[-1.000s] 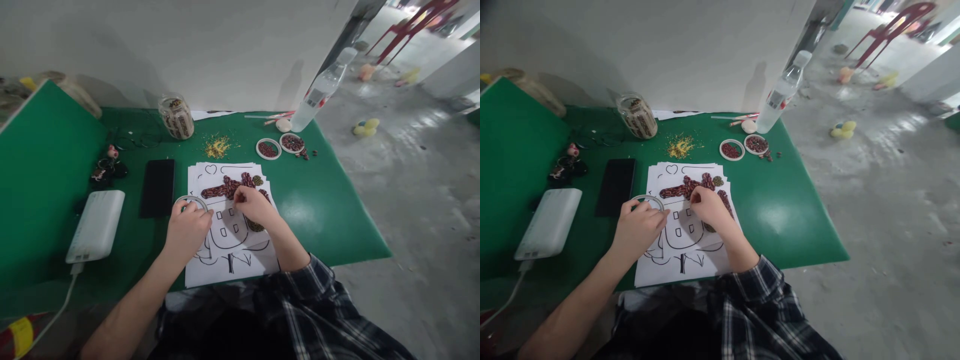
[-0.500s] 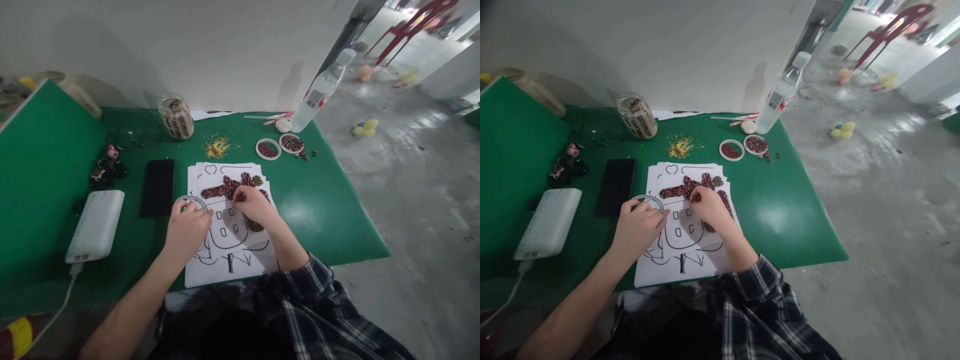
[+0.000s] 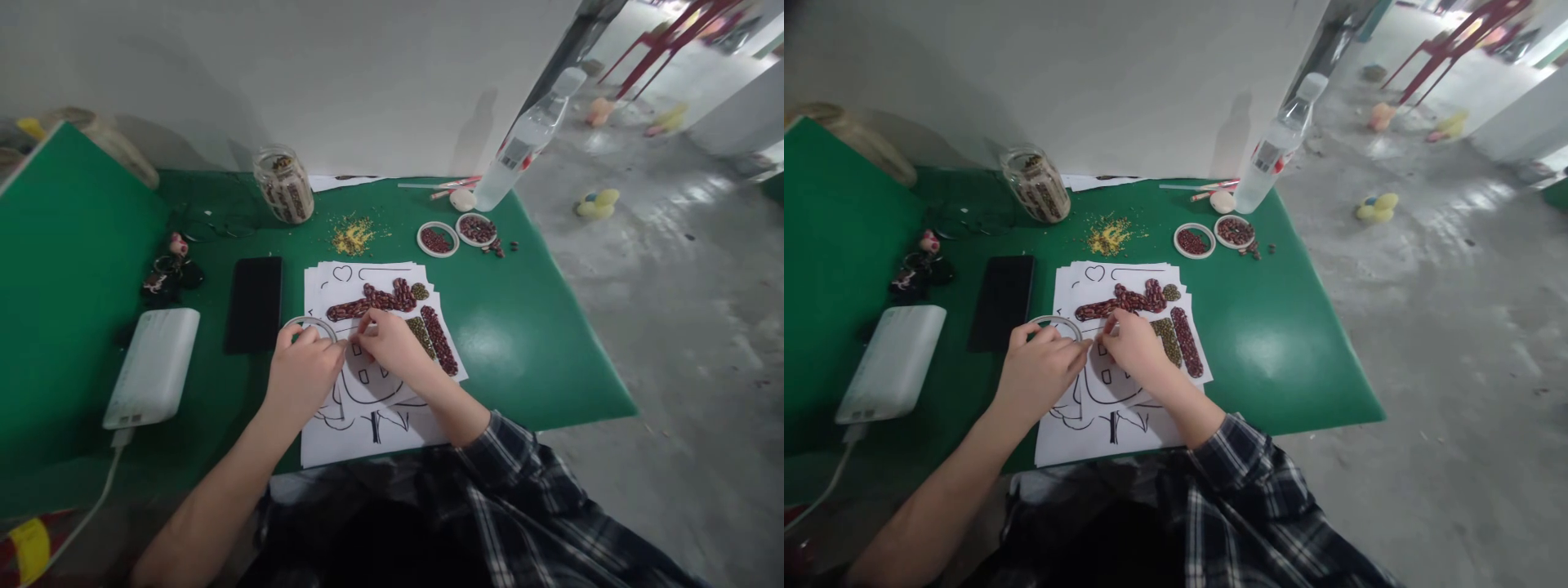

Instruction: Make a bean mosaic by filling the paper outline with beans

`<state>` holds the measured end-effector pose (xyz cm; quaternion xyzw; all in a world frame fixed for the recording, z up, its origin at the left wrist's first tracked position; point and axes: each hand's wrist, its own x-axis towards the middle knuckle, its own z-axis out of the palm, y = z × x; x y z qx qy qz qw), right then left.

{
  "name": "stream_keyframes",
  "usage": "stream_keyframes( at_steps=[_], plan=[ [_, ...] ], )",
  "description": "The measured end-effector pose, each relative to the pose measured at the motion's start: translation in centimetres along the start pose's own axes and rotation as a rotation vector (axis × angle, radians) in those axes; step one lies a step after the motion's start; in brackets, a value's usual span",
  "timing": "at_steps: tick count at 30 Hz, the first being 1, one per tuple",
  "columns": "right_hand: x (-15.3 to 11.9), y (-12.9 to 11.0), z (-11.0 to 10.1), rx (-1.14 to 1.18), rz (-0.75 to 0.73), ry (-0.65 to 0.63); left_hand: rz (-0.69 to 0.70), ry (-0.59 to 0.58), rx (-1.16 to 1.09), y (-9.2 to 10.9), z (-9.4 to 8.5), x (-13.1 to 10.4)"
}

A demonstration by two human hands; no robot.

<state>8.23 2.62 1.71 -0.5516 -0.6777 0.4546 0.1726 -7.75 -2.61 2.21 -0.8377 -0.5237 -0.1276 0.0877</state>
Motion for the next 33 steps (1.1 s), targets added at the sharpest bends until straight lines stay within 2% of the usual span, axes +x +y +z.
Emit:
stream_keyframes(
  at_steps=[6, 14, 22, 30, 33],
  plan=[
    [0.0, -0.1, 0.9, 0.11, 0.033, -0.097, -0.025, -0.117, -0.041, -1.0, -1.0, -0.4],
    [0.2, -0.2, 1.0, 0.145, 0.046, -0.153, 0.003, -0.178, -0.018, -1.6, -2.8, -1.1],
    [0.3, -0.2, 1.5, 0.085, 0.007, -0.132, -0.024, -0.145, 0.133, -0.1, -3.5, -1.4],
    [0.5, -0.4, 1.7, 0.072, 0.018, -0.101, 0.026, -0.12, 0.142, 1.0, -2.9, -1.5],
    [0.6, -0.7, 1.7, 0.1, 0.043, -0.139, 0.012, -0.097, 0.146, 1.2, -2.7, -1.7]
  ],
)
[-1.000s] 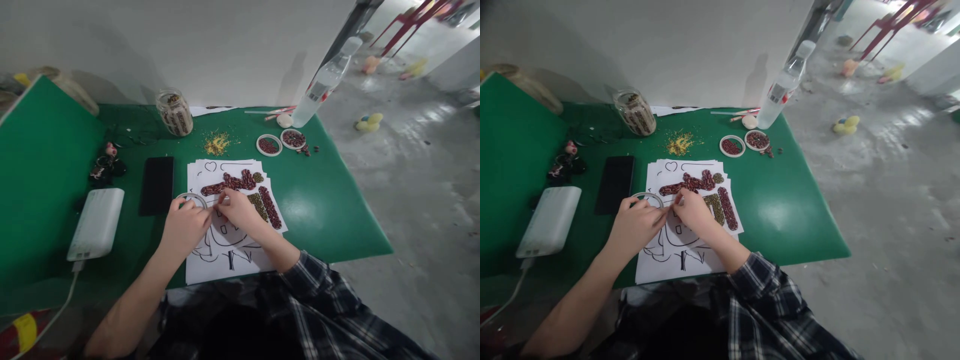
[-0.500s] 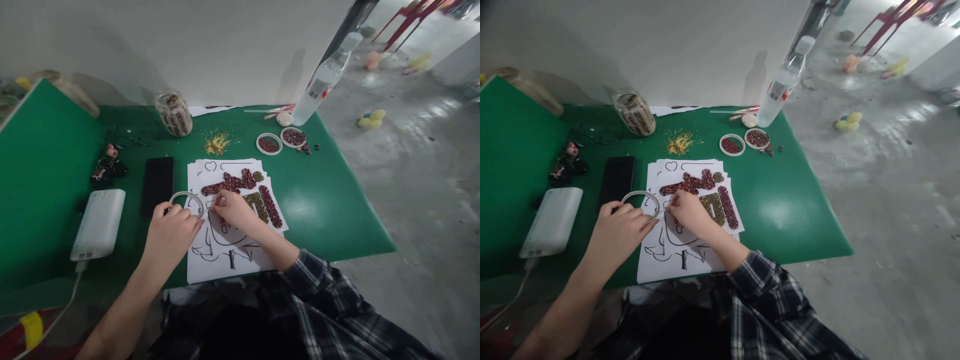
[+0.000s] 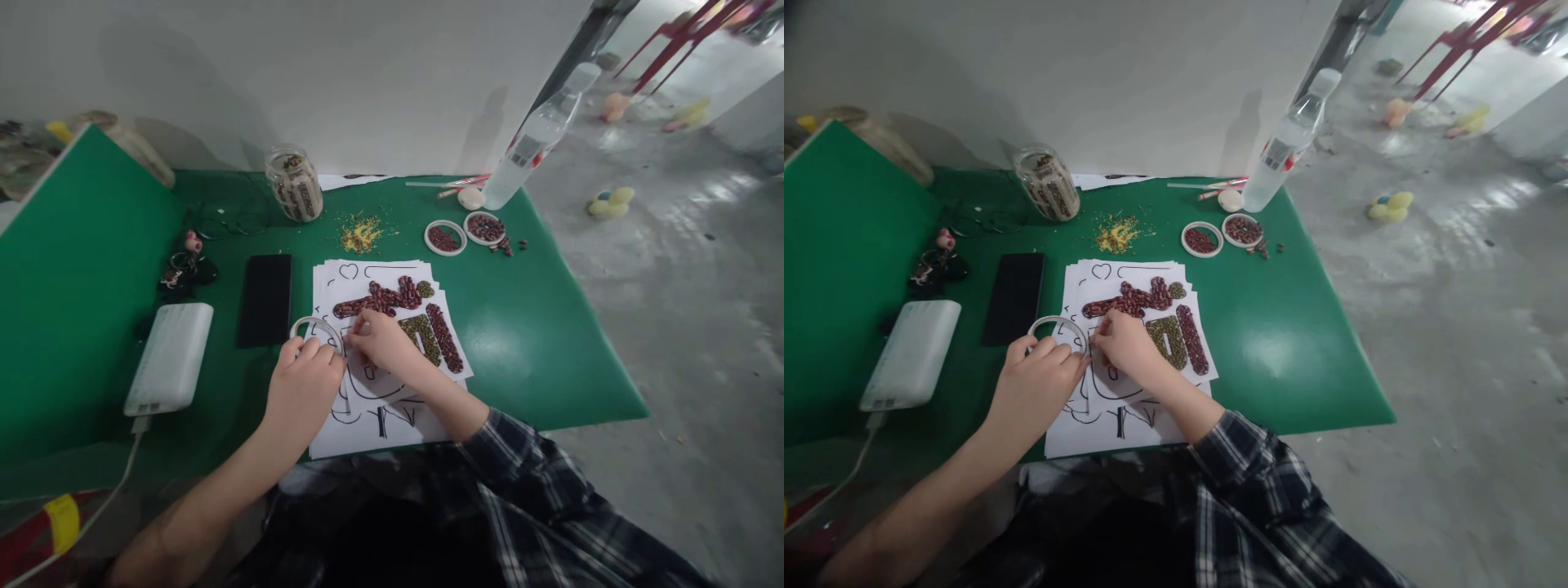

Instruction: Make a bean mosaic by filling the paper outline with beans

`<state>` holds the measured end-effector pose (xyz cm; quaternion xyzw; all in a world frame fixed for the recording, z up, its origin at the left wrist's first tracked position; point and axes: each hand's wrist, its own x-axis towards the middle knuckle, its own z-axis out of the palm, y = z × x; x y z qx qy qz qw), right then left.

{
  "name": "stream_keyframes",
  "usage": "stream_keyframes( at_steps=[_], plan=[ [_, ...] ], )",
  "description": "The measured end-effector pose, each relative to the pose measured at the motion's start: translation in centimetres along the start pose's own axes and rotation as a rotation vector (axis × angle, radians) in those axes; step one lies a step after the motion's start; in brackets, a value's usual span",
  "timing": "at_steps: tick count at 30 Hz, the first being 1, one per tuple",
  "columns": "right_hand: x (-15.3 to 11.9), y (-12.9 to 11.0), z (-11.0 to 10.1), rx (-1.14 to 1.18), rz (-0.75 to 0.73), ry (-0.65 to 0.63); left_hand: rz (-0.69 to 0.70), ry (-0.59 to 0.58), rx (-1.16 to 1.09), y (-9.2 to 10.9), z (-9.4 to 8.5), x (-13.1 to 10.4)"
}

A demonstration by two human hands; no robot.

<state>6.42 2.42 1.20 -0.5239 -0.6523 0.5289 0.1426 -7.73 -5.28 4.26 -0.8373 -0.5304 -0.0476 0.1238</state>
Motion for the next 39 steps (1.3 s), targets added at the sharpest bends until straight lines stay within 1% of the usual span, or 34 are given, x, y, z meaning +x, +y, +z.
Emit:
stream_keyframes(
  at_steps=[3, 6, 12, 15, 19, 23, 27, 31, 35, 39],
  plan=[
    [0.1, -0.3, 0.1, 0.05, 0.05, -0.064, -0.008, 0.017, 0.004, 0.1, 0.1, -0.1],
    [0.2, -0.5, 0.2, 0.089, 0.071, -0.09, -0.014, 0.038, -0.005, 0.2, 0.3, -0.1],
    [0.3, -0.6, 0.5, 0.039, 0.076, -0.073, 0.004, 0.047, 0.015, 0.7, 0.6, -0.3],
    [0.4, -0.4, 0.7, 0.025, 0.091, -0.074, 0.005, 0.037, 0.045, 1.1, 0.6, -0.4],
    [0.5, -0.3, 0.8, -0.014, 0.073, -0.073, 0.025, 0.024, 0.079, 1.5, 0.4, -0.3],
    [0.3, -1.0, 0.6, -0.142, 0.045, -0.045, 0.061, 0.011, 0.086, 1.4, 0.3, -0.4],
    [-0.1, -1.8, 0.9, -0.363, 0.01, 0.016, 0.078, -0.005, 0.079, 1.1, 0.3, -0.6],
    [-0.5, -2.2, 1.5, -0.56, -0.003, 0.041, 0.074, 0.0, 0.046, 0.7, 0.4, -0.9],
    [-0.7, -2.2, 1.9, -0.618, 0.004, 0.065, 0.028, 0.0, -0.078, 0.5, 0.4, -1.2],
    [-0.7, -2.0, 2.1, -0.621, 0.003, 0.083, 0.048, 0.004, -0.05, 0.4, 0.7, -1.4]
  ],
)
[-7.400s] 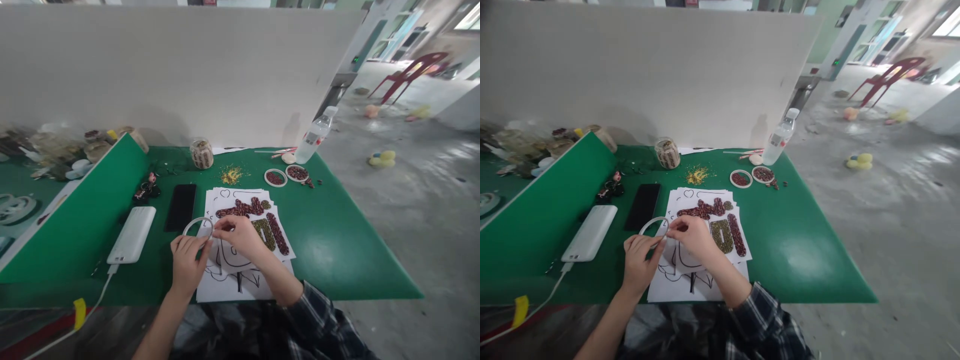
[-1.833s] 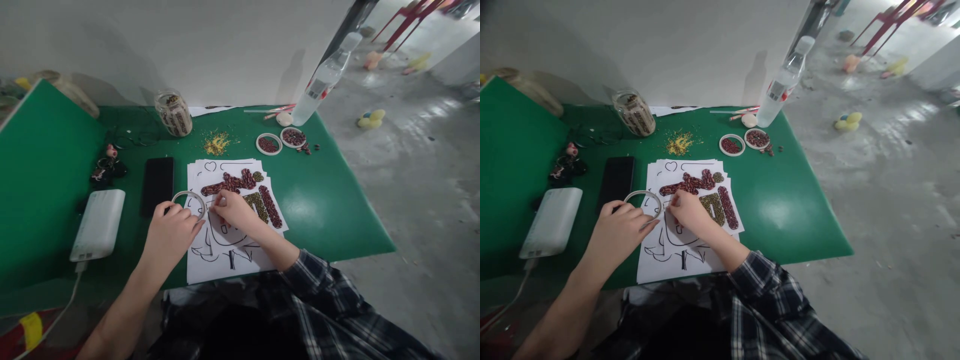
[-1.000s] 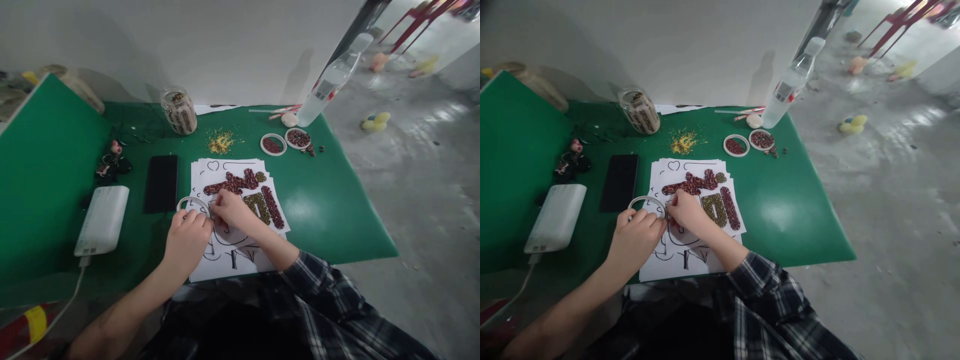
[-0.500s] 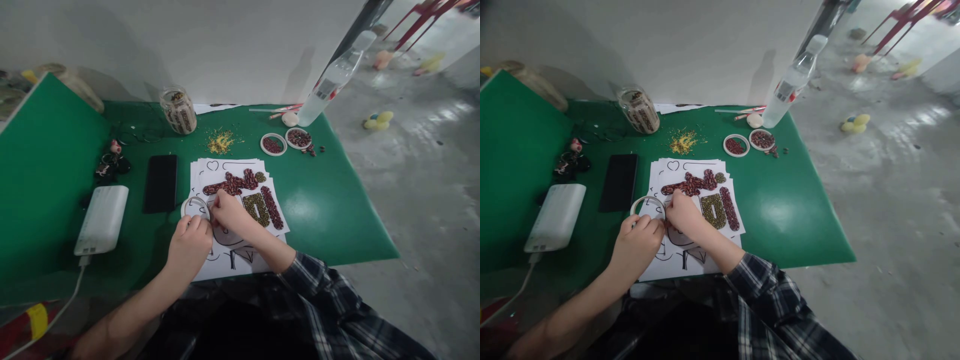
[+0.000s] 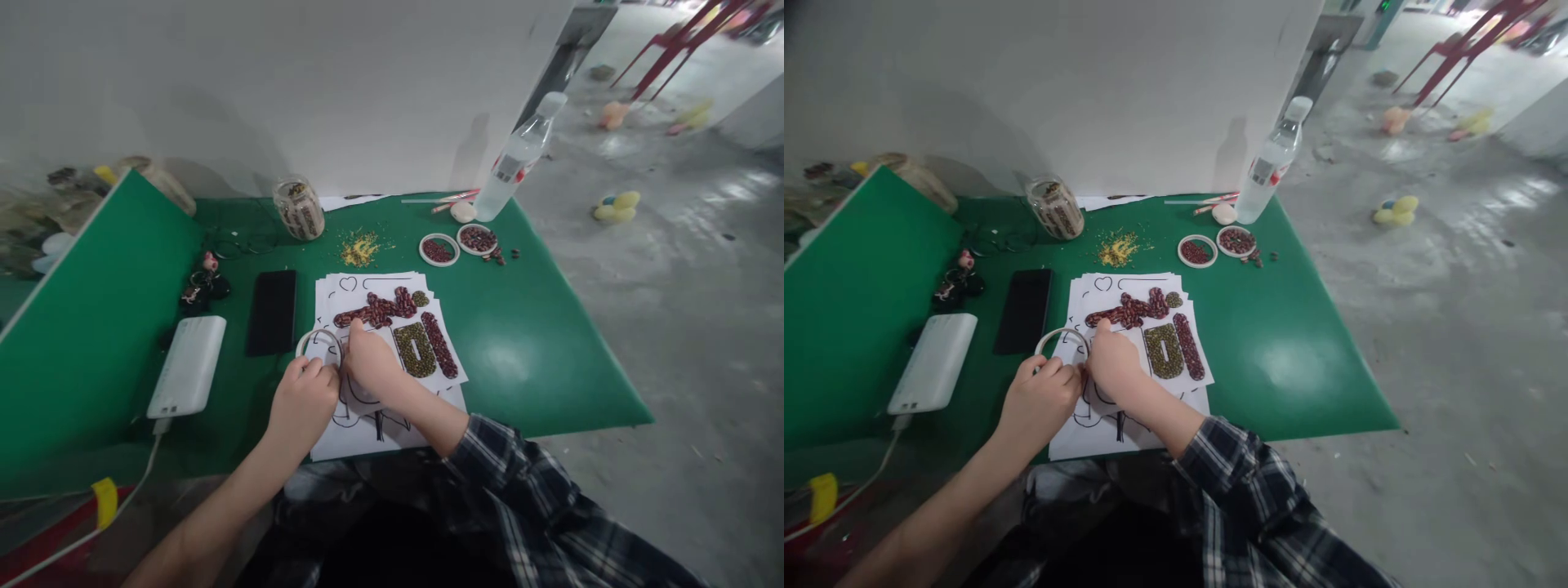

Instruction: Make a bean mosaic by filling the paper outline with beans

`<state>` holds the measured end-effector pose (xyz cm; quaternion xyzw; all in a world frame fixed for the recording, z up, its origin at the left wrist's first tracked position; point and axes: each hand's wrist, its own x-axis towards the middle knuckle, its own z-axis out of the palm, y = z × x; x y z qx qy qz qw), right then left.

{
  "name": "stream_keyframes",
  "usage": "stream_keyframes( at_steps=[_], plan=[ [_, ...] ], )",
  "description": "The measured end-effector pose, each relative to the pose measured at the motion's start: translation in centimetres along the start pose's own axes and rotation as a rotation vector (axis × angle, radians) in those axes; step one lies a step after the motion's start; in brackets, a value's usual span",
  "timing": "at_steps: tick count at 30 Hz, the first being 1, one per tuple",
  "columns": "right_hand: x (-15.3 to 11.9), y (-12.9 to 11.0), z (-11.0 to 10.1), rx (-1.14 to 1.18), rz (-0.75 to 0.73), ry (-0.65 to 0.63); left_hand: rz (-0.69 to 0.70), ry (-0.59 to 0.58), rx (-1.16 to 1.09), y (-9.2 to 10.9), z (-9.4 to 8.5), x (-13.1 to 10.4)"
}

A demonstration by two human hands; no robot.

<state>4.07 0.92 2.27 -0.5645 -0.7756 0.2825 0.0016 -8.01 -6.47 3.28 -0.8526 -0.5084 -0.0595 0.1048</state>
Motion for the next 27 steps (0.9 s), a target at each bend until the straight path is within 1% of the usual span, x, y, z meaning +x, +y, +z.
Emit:
stream_keyframes(
  at_steps=[4, 8, 12, 14, 18, 21, 23, 27],
  plan=[
    [0.0, 0.0, 0.0, 0.009, 0.009, -0.002, 0.045, 0.021, -0.004, -0.4, 0.2, 0.1],
    [-0.2, -0.1, -0.2, 0.014, 0.026, 0.008, 0.094, 0.045, -0.031, -0.5, -0.2, 0.4],
    [-0.3, 0.2, -0.2, 0.051, 0.008, 0.028, 0.177, 0.06, -0.055, 0.8, -1.3, -0.3],
    [-0.4, 0.4, -0.1, 0.077, 0.0, 0.052, 0.165, 0.079, -0.048, 1.5, -2.0, -1.2],
    [-0.7, 0.9, 0.4, 0.179, -0.013, 0.108, 0.006, 0.17, 0.007, 2.1, -3.4, -3.4],
    [-0.8, 1.3, 0.7, 0.259, -0.03, 0.121, -0.12, 0.272, 0.029, 2.3, -4.0, -5.1],
    [-0.8, 1.6, 0.8, 0.3, -0.04, 0.099, -0.218, 0.354, -0.031, 2.6, -3.9, -6.0],
    [-0.4, 1.8, 0.9, 0.378, -0.022, 0.046, -0.408, 0.518, -0.294, 3.4, -3.2, -7.3]
  ],
)
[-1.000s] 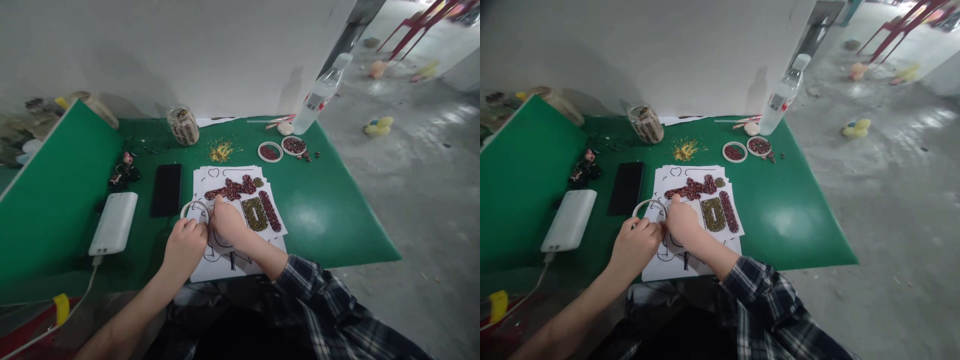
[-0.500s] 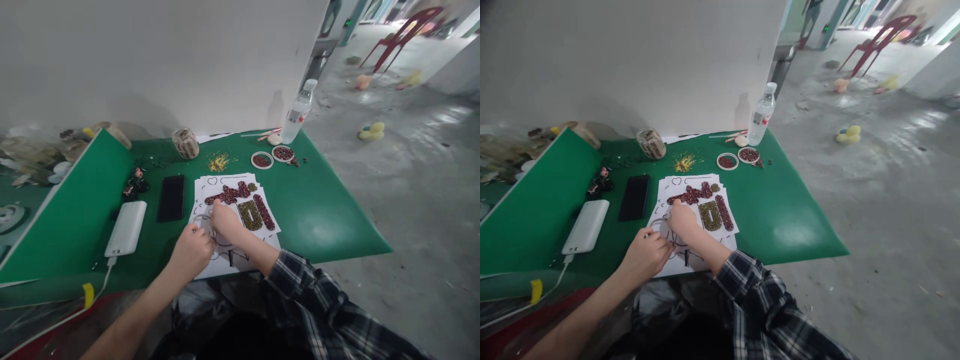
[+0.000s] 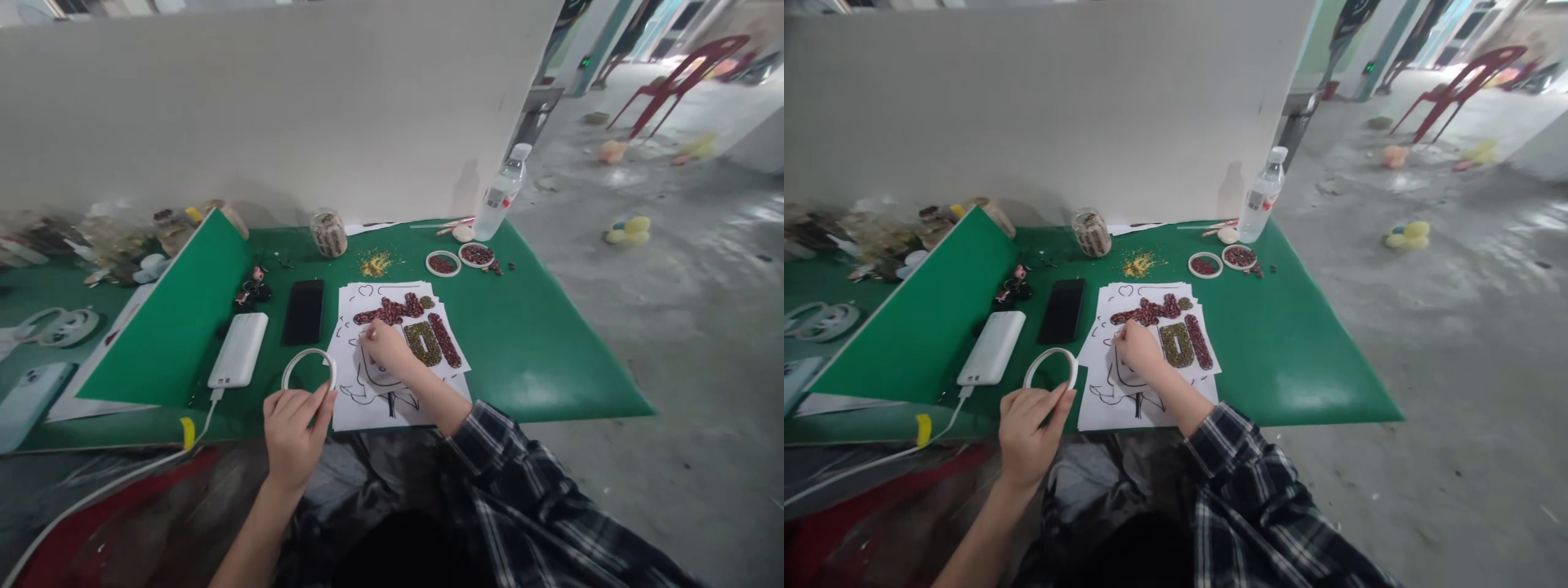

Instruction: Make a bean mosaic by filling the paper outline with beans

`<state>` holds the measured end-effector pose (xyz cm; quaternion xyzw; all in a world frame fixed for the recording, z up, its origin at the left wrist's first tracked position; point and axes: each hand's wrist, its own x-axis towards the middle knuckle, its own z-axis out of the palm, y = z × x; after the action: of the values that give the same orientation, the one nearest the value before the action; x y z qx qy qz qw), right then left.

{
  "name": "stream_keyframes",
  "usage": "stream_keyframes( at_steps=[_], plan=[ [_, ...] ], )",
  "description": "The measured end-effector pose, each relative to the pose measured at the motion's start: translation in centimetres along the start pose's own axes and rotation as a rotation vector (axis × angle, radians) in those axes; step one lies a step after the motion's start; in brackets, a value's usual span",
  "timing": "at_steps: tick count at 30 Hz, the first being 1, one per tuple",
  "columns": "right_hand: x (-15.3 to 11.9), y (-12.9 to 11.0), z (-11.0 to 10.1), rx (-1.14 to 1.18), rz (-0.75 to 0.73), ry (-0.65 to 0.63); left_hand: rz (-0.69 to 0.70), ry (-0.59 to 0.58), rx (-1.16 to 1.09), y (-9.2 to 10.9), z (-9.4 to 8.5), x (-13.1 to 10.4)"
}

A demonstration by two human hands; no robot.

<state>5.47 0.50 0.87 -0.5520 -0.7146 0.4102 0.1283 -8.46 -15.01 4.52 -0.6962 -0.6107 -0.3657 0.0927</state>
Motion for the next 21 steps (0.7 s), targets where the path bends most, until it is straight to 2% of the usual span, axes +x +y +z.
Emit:
stream_keyframes(
  at_steps=[5, 9, 12, 15, 19, 21],
  plan=[
    [-0.3, -0.2, -0.3, 0.095, -0.004, -0.059, -0.337, 0.164, -0.304, 0.8, 0.3, -1.1],
    [-2.0, -0.2, -1.5, 0.353, -0.09, -0.067, -0.656, 0.302, -0.443, 1.1, 0.5, -1.7],
    [-4.1, 0.4, -2.9, 0.401, -0.15, 0.042, -0.797, 0.395, -0.512, 0.7, 0.5, -2.8],
    [-6.5, 2.2, -4.7, 0.384, -0.125, 0.165, -0.895, 0.426, -0.51, 0.0, 0.2, -4.1],
    [-9.5, 5.5, -6.7, 0.172, -0.085, 0.397, -0.982, 0.459, -0.627, -0.4, -0.2, -4.9],
    [-10.7, 7.0, -7.1, 0.043, -0.125, 0.442, -1.005, 0.48, -0.749, -0.2, -0.3, -4.7]
  ],
)
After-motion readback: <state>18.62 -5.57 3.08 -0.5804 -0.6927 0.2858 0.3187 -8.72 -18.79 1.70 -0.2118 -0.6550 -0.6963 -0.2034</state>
